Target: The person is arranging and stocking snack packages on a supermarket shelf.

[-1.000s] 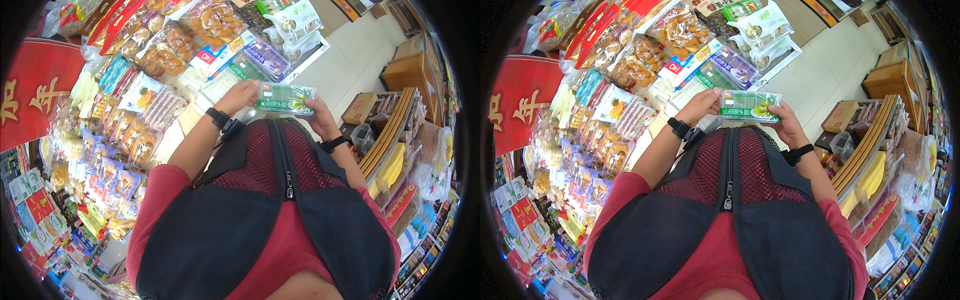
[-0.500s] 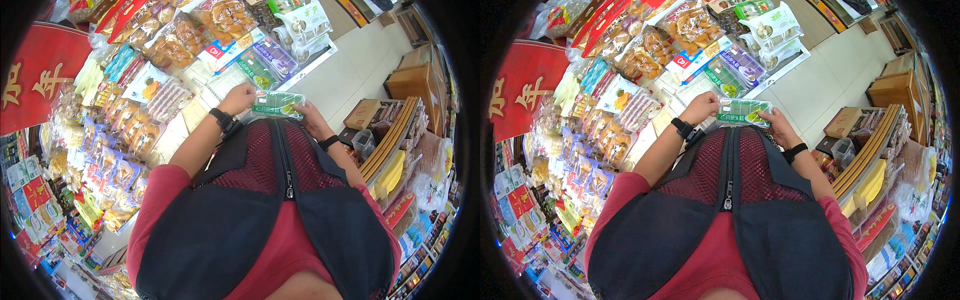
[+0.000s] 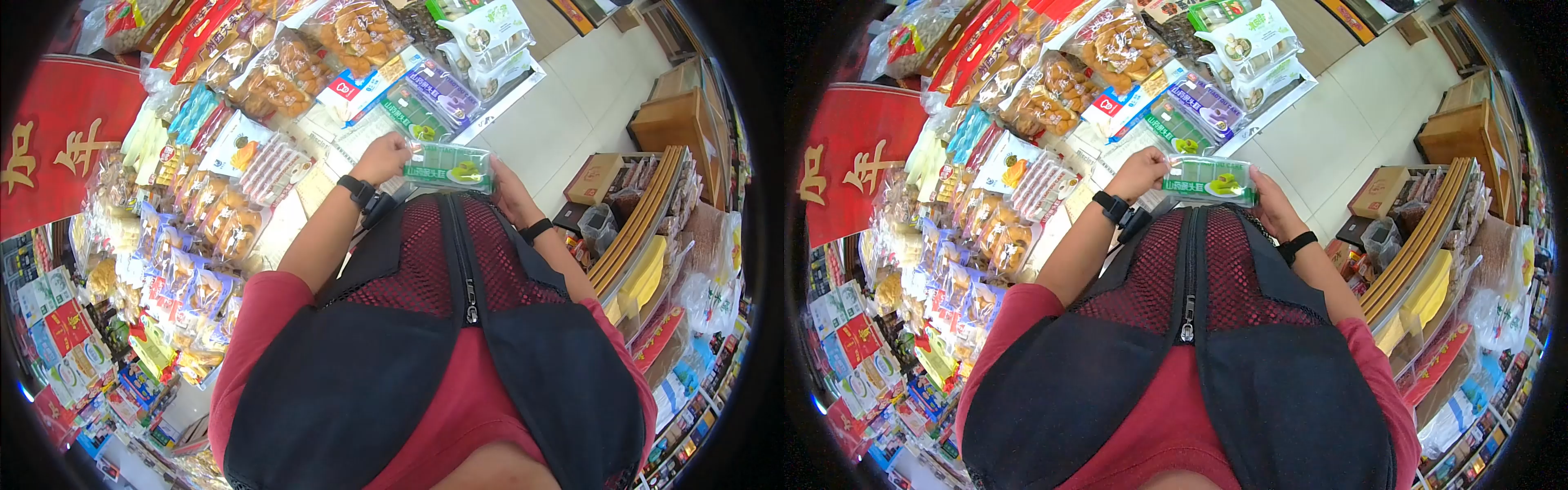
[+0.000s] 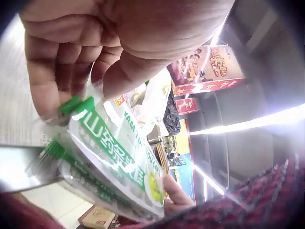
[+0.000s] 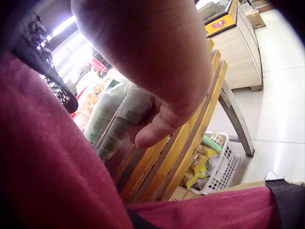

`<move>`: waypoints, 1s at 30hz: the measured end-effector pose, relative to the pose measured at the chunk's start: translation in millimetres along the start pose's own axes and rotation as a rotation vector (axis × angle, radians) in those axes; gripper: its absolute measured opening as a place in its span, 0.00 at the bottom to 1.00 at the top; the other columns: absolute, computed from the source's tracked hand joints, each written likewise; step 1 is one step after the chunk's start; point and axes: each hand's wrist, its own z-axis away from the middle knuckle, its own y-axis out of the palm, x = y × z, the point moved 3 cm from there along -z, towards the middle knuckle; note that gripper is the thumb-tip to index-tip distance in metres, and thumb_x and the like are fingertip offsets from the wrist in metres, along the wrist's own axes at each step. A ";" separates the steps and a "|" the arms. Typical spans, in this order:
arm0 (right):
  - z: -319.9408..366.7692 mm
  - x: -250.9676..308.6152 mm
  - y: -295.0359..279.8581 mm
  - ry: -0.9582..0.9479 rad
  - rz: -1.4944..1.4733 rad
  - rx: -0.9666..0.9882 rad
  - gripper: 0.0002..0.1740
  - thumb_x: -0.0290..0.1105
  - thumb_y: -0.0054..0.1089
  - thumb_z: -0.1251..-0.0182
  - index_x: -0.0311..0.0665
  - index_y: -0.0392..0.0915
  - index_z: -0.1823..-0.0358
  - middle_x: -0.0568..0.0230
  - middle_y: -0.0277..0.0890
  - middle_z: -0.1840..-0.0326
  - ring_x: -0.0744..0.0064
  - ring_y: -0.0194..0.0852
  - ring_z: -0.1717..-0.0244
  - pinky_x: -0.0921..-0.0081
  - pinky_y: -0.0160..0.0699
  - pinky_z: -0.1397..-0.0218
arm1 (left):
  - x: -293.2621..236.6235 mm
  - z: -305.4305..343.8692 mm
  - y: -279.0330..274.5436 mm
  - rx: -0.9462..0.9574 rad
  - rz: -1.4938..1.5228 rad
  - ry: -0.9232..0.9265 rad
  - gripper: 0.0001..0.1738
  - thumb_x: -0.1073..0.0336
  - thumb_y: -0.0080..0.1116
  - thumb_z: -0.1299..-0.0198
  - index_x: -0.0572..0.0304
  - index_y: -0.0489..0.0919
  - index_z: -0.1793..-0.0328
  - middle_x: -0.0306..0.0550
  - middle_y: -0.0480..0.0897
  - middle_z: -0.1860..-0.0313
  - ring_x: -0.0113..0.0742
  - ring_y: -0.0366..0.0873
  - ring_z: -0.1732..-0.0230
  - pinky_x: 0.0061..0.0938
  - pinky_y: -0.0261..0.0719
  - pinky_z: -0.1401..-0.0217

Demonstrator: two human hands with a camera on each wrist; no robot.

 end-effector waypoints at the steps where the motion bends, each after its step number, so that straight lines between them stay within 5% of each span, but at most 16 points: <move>1: -2.0 -1.9 -2.6 -0.002 -0.002 -0.002 0.21 0.49 0.49 0.23 0.42 0.72 0.40 0.69 0.78 0.47 0.78 0.78 0.51 0.74 0.78 0.50 | -0.9 -3.9 -7.5 -0.092 -0.038 0.040 0.15 0.59 0.63 0.38 0.66 0.78 0.60 0.46 0.81 0.68 0.32 0.78 0.66 0.29 0.78 0.63; 10: 1.6 1.6 -4.6 -0.067 0.096 -0.035 0.16 0.34 0.52 0.26 0.36 0.69 0.41 0.62 0.79 0.50 0.75 0.82 0.53 0.72 0.87 0.53 | -31.7 -35.9 -47.5 -0.545 -0.398 0.266 0.11 0.67 0.52 0.37 0.63 0.77 0.51 0.60 0.84 0.61 0.57 0.83 0.56 0.43 0.79 0.53; 15: 21.1 16.0 -8.9 -0.115 0.112 -0.109 0.14 0.32 0.50 0.27 0.36 0.70 0.43 0.60 0.82 0.54 0.72 0.84 0.59 0.73 0.88 0.62 | -50.6 -49.2 -35.2 -0.589 -0.555 0.296 0.12 0.69 0.50 0.38 0.62 0.78 0.50 0.64 0.83 0.58 0.61 0.81 0.55 0.48 0.78 0.52; 20: 36.3 18.9 -27.4 -0.148 0.071 -0.128 0.14 0.31 0.51 0.28 0.35 0.72 0.45 0.60 0.82 0.56 0.71 0.85 0.61 0.75 0.87 0.65 | -55.6 -46.8 -27.4 -0.589 -0.676 0.643 0.14 0.69 0.53 0.41 0.63 0.79 0.49 0.61 0.83 0.55 0.59 0.80 0.52 0.49 0.77 0.49; 23: 41.7 17.7 -33.0 -0.161 0.021 -0.128 0.14 0.30 0.51 0.29 0.35 0.73 0.46 0.60 0.82 0.56 0.71 0.85 0.62 0.75 0.87 0.65 | -53.0 -25.2 -23.9 -0.596 -0.676 0.643 0.14 0.69 0.54 0.41 0.64 0.79 0.49 0.59 0.83 0.55 0.58 0.80 0.51 0.48 0.77 0.48; 25: 43.6 18.0 -38.0 -0.178 0.010 -0.140 0.14 0.30 0.52 0.29 0.35 0.72 0.46 0.60 0.82 0.56 0.71 0.85 0.62 0.75 0.87 0.65 | -40.8 -15.7 -21.4 -0.592 -0.669 0.573 0.16 0.65 0.57 0.40 0.64 0.78 0.48 0.61 0.83 0.55 0.59 0.81 0.52 0.48 0.76 0.48; 27: 46.8 23.5 -37.3 -0.184 0.007 -0.127 0.14 0.30 0.52 0.30 0.34 0.72 0.45 0.59 0.82 0.56 0.71 0.85 0.61 0.75 0.87 0.65 | -33.2 -2.2 -18.2 -0.430 -0.540 0.110 0.22 0.58 0.60 0.40 0.64 0.76 0.45 0.63 0.83 0.54 0.59 0.81 0.51 0.47 0.76 0.46; 30: 45.1 32.4 -35.4 -0.203 -0.002 -0.095 0.14 0.30 0.52 0.30 0.34 0.72 0.45 0.58 0.82 0.55 0.70 0.85 0.60 0.74 0.88 0.65 | -5.0 -11.0 -15.0 -0.361 -0.582 0.021 0.28 0.50 0.59 0.38 0.68 0.75 0.43 0.67 0.83 0.53 0.60 0.81 0.49 0.46 0.76 0.45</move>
